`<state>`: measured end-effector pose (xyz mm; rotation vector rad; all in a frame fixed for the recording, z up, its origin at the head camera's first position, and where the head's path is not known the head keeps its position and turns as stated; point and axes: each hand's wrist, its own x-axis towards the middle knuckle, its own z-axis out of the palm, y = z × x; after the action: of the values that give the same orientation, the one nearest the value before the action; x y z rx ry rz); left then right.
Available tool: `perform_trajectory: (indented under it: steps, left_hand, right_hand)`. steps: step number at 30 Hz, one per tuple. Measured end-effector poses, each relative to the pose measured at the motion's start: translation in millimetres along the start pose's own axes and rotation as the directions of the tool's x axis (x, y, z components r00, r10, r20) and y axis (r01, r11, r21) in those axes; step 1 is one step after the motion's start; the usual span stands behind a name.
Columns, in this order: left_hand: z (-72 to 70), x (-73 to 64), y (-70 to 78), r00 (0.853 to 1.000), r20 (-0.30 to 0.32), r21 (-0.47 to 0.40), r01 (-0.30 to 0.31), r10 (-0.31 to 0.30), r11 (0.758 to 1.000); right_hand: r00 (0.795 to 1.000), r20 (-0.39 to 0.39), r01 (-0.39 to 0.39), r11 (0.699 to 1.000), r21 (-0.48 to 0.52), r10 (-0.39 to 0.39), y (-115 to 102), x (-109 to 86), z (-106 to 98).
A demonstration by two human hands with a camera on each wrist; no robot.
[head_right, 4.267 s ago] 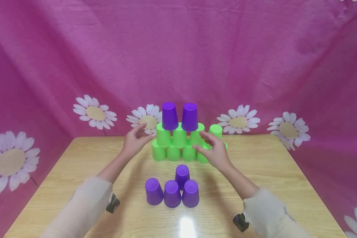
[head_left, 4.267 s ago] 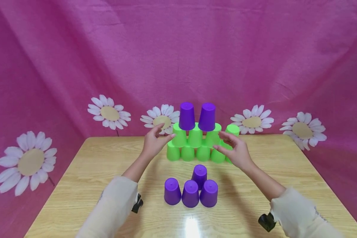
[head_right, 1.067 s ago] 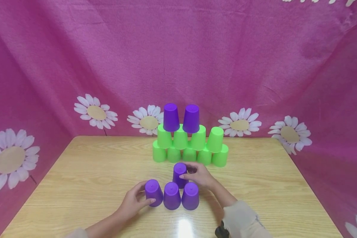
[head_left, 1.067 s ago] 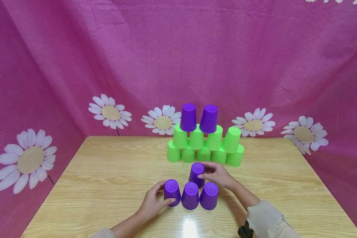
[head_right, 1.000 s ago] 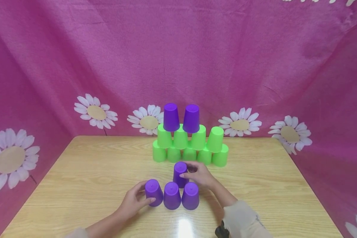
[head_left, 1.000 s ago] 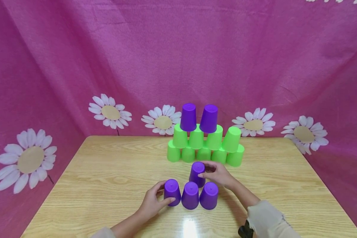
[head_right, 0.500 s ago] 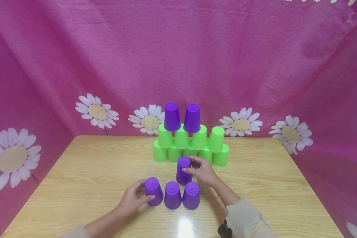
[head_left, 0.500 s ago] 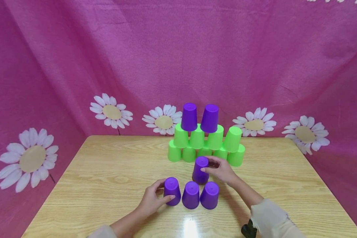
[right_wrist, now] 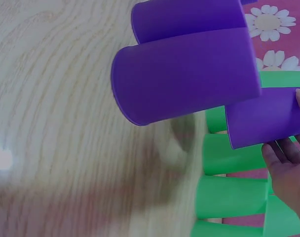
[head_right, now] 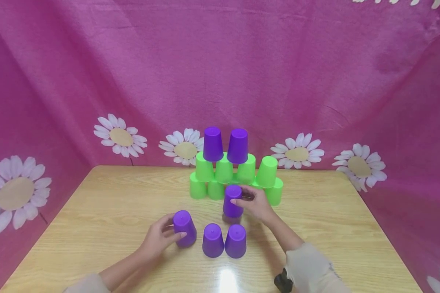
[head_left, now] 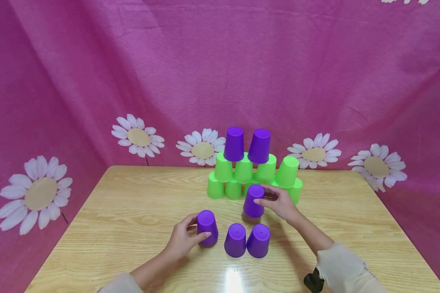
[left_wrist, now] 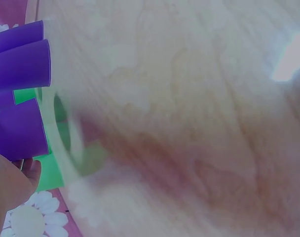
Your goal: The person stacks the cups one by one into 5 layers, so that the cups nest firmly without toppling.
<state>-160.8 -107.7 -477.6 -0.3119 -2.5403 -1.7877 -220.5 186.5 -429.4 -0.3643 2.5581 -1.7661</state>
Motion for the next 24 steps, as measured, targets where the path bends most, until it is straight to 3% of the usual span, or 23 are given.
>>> perform_trajectory:
  steps: [9, 17, 24]
  left_hand:
    - [-5.6, 6.3, 14.2, 1.0, -0.026, -0.012, -0.015, 0.015, 1.0]
    - [-7.1, 12.3, 20.0, 0.997, -0.062, -0.099, 0.038, -0.045, 0.994]
    - [-12.0, 15.4, 21.5, 0.995, -0.082, -0.066, 0.053, -0.058, 0.996]
  right_hand:
    - [0.999, -0.022, 0.05, 0.999, 0.021, -0.05, -10.5, 1.2, -8.3]
    - [0.998, -0.053, 0.034, 0.999, -0.019, -0.035, -19.6, 0.5, -17.6]
    - [0.994, -0.083, 0.062, 0.997, -0.036, -0.065, -26.4, -0.7, -26.2]
